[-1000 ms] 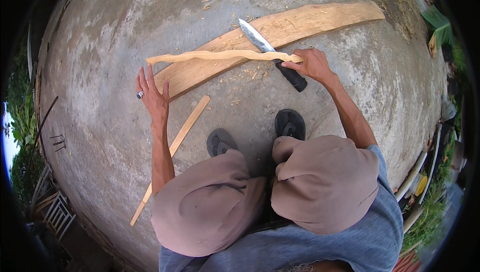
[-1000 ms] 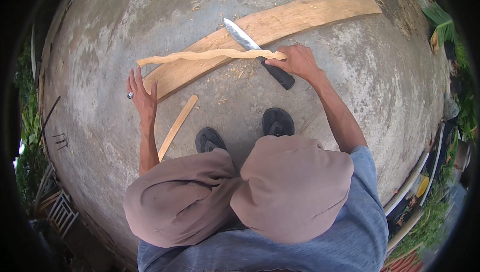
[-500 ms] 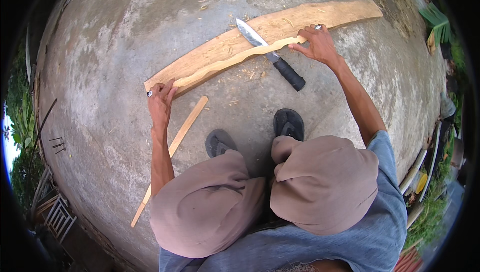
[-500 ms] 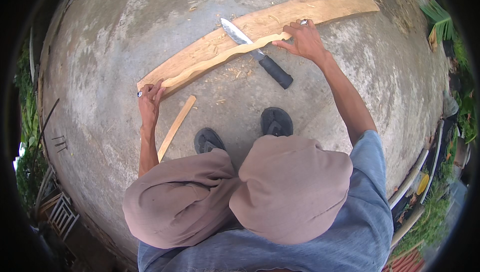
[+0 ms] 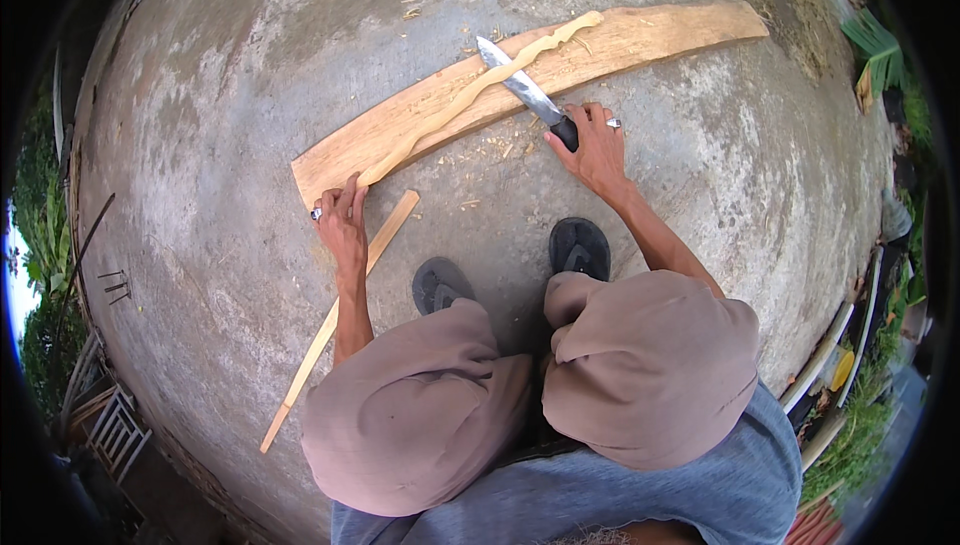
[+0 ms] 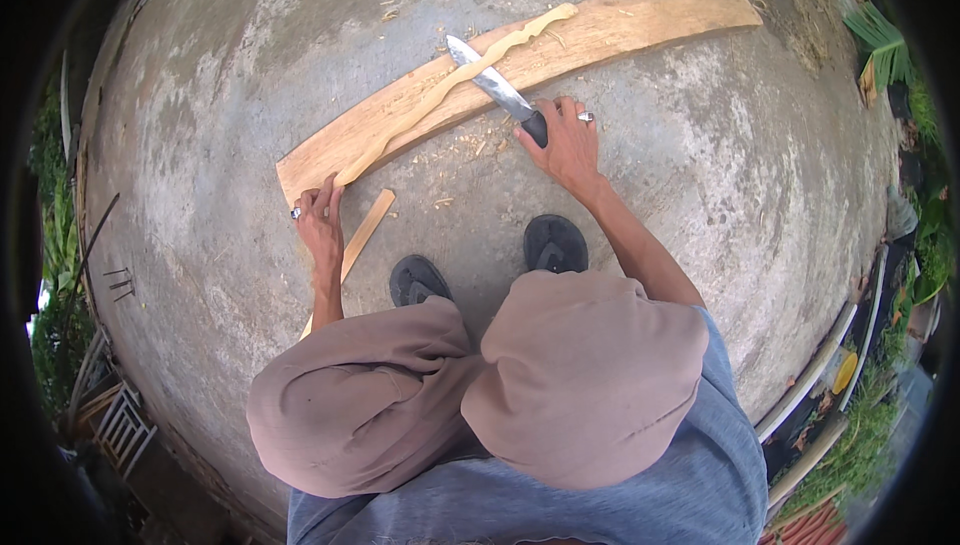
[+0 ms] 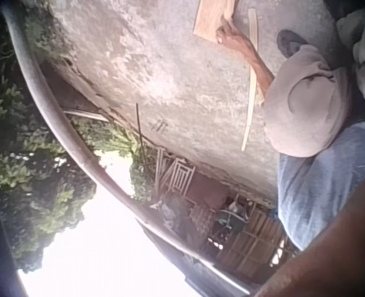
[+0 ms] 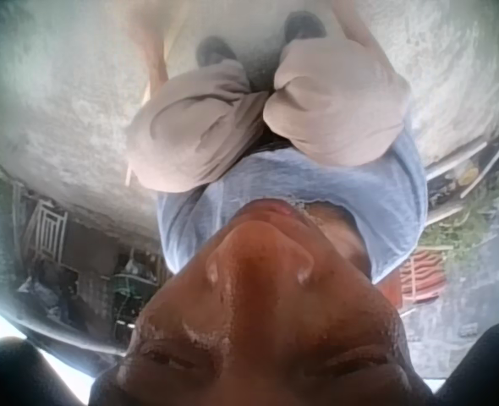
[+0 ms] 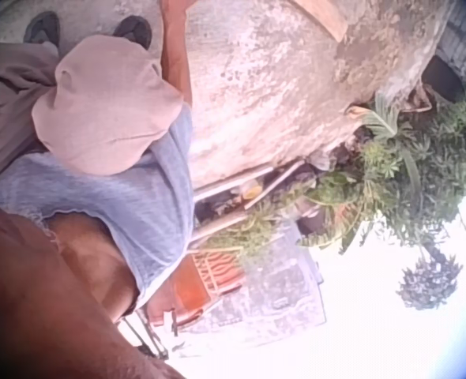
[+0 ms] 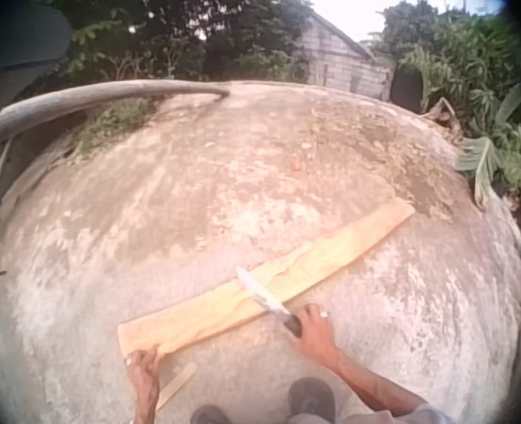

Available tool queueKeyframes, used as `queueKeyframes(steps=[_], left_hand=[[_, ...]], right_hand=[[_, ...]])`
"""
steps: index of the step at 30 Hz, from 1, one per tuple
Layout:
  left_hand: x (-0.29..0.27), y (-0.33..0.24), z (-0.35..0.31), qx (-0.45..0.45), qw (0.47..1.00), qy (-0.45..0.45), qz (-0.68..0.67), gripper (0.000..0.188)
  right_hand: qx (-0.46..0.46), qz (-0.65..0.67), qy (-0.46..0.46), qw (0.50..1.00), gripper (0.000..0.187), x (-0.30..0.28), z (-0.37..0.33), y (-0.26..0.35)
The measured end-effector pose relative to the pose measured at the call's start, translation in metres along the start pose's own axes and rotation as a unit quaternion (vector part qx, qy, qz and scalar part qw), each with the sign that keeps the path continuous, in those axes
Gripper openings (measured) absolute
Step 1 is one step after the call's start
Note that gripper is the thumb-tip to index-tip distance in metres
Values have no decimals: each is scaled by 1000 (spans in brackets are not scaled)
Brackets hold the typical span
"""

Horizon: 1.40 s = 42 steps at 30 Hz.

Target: The person sits on a concrete floor and uses a knife to shave thin strips from a wooden plank. They repeatedly slice along the plank's edge, peel back the resulting strips, and occasionally inspect the wood's surface.

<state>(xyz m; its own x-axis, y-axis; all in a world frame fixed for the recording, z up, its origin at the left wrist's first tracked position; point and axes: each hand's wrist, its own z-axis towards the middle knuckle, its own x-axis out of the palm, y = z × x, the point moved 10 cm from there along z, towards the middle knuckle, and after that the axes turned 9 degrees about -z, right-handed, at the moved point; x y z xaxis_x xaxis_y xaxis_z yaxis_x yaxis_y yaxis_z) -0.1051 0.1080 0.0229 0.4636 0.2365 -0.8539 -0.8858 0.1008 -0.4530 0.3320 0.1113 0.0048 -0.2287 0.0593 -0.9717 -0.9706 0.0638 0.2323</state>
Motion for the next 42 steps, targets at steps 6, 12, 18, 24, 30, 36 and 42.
queueKeyframes(steps=[6,12,18,24,30,36,42], left_hand=[[-3,6,-12,-8,1000,1,8,32],[-4,9,-15,-21,1000,-2,-18,33],[2,-3,-6,-13,999,6,-34,33],[10,-20,-5,-4,999,7,-44,33],[18,-37,5,-4,999,10,-39,32],[20,-42,13,32,997,-31,-56,31],[34,-29,-2,-154,969,32,-192,30]], right_hand=[[12,43,31,999,58,21,-15,-12],[112,264,42,957,49,29,-63,-17],[117,373,118,913,48,42,-70,-2],[136,500,223,826,41,50,-62,34],[105,484,303,815,39,52,-90,33],[210,530,186,801,41,53,-80,11],[239,523,121,809,44,57,-74,-5]])
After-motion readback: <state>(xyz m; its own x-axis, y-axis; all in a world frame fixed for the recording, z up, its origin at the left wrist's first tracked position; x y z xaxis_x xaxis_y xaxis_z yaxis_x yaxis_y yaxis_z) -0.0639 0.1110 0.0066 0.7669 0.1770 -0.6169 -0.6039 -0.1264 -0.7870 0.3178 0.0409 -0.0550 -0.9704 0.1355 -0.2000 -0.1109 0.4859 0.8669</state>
